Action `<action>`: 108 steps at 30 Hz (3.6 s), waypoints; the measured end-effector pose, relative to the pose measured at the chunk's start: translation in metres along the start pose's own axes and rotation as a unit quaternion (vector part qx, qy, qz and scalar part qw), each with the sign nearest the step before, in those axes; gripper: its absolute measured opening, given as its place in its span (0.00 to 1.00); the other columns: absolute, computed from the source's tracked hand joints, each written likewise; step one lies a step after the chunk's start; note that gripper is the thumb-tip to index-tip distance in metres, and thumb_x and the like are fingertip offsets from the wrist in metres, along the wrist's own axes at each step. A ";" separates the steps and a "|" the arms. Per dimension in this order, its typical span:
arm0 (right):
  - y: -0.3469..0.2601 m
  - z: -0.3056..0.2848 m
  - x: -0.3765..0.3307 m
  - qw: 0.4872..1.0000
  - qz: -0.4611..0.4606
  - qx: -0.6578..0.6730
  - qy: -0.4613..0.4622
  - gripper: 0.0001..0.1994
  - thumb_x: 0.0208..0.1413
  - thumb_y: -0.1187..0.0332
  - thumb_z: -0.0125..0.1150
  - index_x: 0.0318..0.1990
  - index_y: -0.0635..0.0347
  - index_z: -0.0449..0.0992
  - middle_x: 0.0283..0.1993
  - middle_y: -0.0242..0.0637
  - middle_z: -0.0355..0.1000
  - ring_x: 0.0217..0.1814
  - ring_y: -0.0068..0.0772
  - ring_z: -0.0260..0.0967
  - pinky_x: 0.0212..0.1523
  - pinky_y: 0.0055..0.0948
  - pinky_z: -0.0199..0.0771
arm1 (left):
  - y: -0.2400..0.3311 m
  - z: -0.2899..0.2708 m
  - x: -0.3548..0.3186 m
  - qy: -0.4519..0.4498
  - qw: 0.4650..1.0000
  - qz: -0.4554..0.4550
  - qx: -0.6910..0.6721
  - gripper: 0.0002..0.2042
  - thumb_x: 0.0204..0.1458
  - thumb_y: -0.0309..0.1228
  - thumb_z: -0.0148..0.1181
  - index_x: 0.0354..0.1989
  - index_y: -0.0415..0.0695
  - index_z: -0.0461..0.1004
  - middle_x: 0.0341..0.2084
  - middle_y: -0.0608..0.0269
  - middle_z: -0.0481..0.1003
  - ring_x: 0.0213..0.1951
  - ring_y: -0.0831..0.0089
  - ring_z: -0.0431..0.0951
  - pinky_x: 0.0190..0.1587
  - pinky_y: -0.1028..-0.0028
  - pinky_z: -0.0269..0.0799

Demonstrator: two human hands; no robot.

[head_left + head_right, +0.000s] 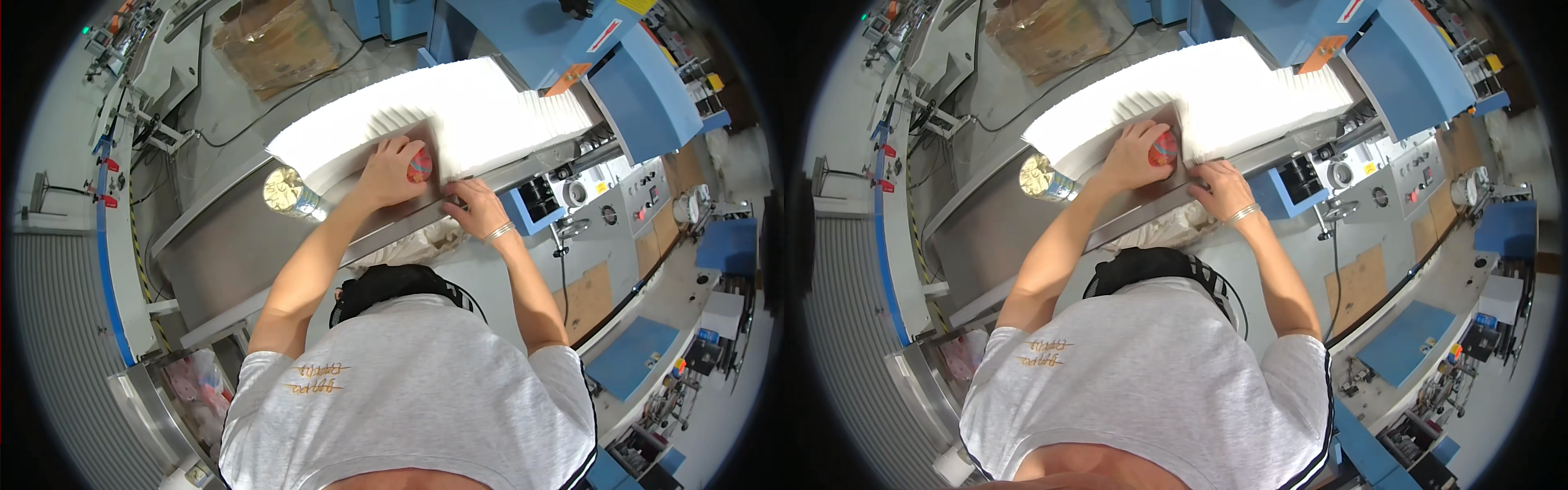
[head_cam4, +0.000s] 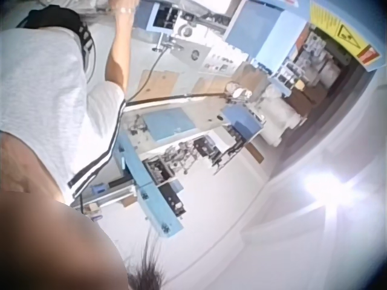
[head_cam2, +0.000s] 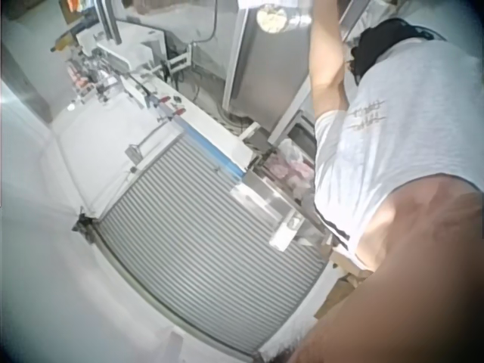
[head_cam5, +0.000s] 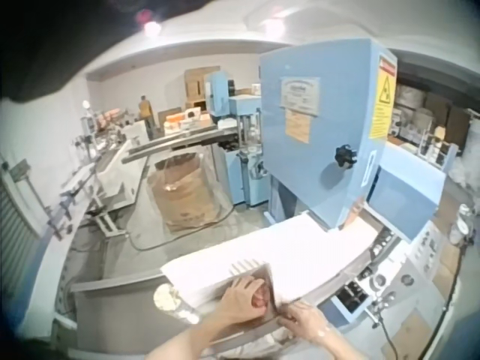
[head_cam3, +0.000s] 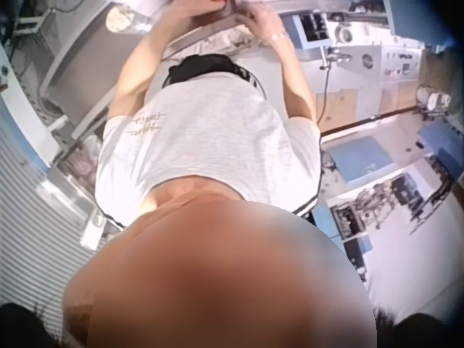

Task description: Processing and sorting stacks of paper napkins from a production machine onto a conveyor belt.

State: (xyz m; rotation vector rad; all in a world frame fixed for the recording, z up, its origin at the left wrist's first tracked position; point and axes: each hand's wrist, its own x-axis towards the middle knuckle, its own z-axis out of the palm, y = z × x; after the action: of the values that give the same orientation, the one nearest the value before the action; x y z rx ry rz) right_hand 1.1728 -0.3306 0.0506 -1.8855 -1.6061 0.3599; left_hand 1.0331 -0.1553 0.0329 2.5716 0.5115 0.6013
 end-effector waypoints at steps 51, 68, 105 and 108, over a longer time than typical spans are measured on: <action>-0.019 0.045 0.002 0.912 0.295 0.124 0.258 0.14 0.51 0.67 0.67 0.33 0.62 0.66 0.22 0.33 0.73 0.24 0.17 0.69 0.28 0.20 0.70 | 0.030 -0.009 -0.048 0.046 0.995 -0.082 0.034 0.31 0.34 0.39 0.68 0.51 0.47 0.67 0.43 0.55 0.65 0.44 0.56 0.67 0.40 0.58 0.66; -0.036 0.061 -0.022 0.885 0.336 0.137 0.291 0.14 0.47 0.71 0.69 0.37 0.61 0.70 0.29 0.33 0.73 0.26 0.22 0.71 0.29 0.23 0.73 | 0.011 0.007 -0.001 0.013 0.997 0.026 0.067 0.28 0.42 0.45 0.64 0.54 0.49 0.69 0.50 0.48 0.64 0.51 0.49 0.64 0.44 0.51 0.69; -0.022 0.080 -0.037 0.919 0.182 0.174 0.302 0.12 0.53 0.71 0.62 0.45 0.58 0.72 0.55 0.37 0.69 0.30 0.33 0.74 0.29 0.26 0.75 | 0.032 0.030 -0.004 0.067 0.979 0.046 0.189 0.37 0.49 0.54 0.57 0.55 0.29 0.64 0.55 0.47 0.63 0.58 0.52 0.59 0.57 0.51 0.47; -0.019 0.083 -0.041 0.918 0.188 0.153 0.315 0.12 0.52 0.71 0.63 0.44 0.57 0.71 0.53 0.36 0.71 0.27 0.32 0.74 0.27 0.26 0.74 | 0.037 0.035 -0.004 0.069 0.976 0.049 0.203 0.36 0.50 0.53 0.56 0.55 0.30 0.64 0.54 0.48 0.65 0.58 0.53 0.59 0.57 0.53 0.48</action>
State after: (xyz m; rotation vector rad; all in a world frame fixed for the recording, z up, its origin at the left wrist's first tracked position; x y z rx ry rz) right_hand 1.1009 -0.3449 -0.0092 -1.8019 -0.7169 0.1234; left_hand 1.0560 -0.1998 0.0214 2.9683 0.6099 0.7835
